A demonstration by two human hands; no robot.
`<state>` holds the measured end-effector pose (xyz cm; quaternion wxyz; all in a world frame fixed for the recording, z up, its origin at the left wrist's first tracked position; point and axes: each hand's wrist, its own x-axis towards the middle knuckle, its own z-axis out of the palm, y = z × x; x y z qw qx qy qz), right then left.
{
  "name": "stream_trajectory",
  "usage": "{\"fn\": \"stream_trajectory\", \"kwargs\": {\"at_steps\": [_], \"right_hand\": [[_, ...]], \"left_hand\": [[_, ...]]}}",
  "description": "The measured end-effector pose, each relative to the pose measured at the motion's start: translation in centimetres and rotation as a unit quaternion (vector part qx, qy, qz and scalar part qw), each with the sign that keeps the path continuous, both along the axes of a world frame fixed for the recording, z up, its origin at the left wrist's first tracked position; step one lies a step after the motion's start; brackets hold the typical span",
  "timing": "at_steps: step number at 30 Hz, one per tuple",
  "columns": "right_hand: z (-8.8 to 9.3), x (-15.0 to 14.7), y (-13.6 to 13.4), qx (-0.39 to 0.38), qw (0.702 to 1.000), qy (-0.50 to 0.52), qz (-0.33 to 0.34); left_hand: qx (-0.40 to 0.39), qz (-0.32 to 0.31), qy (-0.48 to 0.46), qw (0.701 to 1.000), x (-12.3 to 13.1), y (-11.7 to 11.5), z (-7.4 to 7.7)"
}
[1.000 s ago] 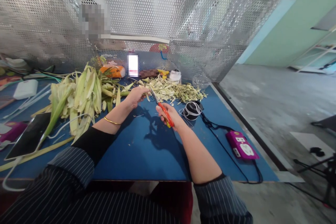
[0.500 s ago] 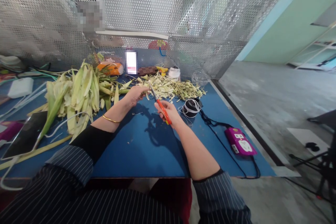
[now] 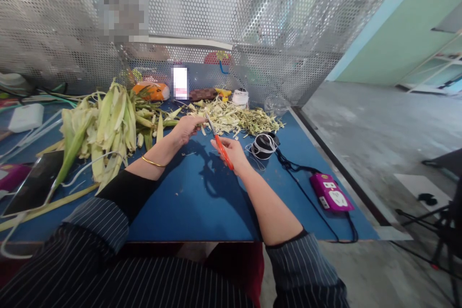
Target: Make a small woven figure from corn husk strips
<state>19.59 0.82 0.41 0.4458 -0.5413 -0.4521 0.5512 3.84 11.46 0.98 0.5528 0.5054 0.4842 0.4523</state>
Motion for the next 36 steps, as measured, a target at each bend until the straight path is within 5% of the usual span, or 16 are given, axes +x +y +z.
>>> {"fn": "stream_trajectory", "kwargs": {"at_steps": [18, 36], "right_hand": [[-1.1, 0.5, 0.4, 0.084, 0.992, -0.092, 0.015], [-0.6, -0.2, 0.3, 0.089, 0.989, -0.117, -0.014]], "left_hand": [[0.004, 0.001, -0.008, 1.000, 0.1, 0.1, 0.0], [0.008, 0.000, -0.012, 1.000, 0.3, -0.2, -0.4]]}}
